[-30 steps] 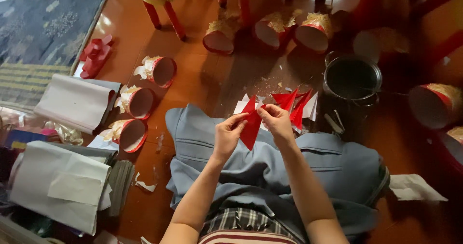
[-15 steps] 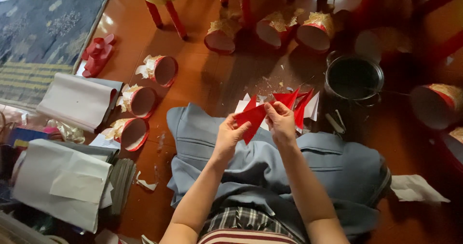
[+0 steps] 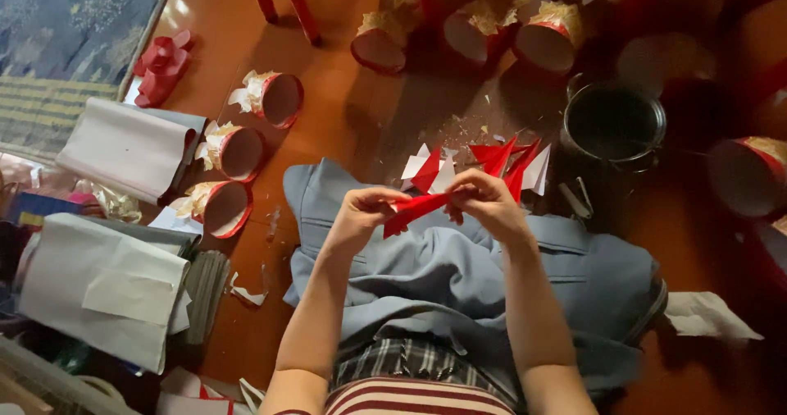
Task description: Folding red and white paper into decorative shapes
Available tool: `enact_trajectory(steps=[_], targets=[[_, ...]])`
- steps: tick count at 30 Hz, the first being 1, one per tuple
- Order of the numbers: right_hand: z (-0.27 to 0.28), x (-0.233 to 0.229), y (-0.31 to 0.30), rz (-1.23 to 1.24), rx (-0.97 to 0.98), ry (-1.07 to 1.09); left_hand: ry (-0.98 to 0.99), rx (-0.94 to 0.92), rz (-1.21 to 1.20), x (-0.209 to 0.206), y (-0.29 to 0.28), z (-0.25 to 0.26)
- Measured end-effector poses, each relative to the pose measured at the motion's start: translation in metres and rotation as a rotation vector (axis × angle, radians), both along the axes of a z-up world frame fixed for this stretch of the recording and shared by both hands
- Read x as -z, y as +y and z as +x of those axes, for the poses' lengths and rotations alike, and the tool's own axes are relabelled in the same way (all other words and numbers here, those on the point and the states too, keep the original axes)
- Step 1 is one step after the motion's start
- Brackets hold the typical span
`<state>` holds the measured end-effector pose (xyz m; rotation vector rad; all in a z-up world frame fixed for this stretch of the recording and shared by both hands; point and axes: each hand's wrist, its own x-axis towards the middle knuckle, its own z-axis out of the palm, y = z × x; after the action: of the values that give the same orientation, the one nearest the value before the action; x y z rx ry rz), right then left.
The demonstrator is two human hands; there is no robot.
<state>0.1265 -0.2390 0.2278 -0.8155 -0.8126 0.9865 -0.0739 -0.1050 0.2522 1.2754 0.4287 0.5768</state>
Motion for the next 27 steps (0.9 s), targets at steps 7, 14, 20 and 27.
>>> enact_trajectory(steps=[7,14,20,27], targets=[[0.004,0.018,0.002,0.165,-0.095,0.193,-0.023,0.186,0.068,-0.024,-0.007,-0.012],[0.003,-0.007,-0.003,0.016,-0.193,-0.237,0.225,0.524,0.057,-0.037,-0.007,0.009],[0.004,-0.008,0.0,-0.069,-0.226,-0.296,0.321,0.563,0.143,-0.003,-0.008,0.021],[-0.015,-0.003,0.021,-0.181,-0.107,-0.07,0.348,0.304,0.369,0.037,-0.004,0.019]])
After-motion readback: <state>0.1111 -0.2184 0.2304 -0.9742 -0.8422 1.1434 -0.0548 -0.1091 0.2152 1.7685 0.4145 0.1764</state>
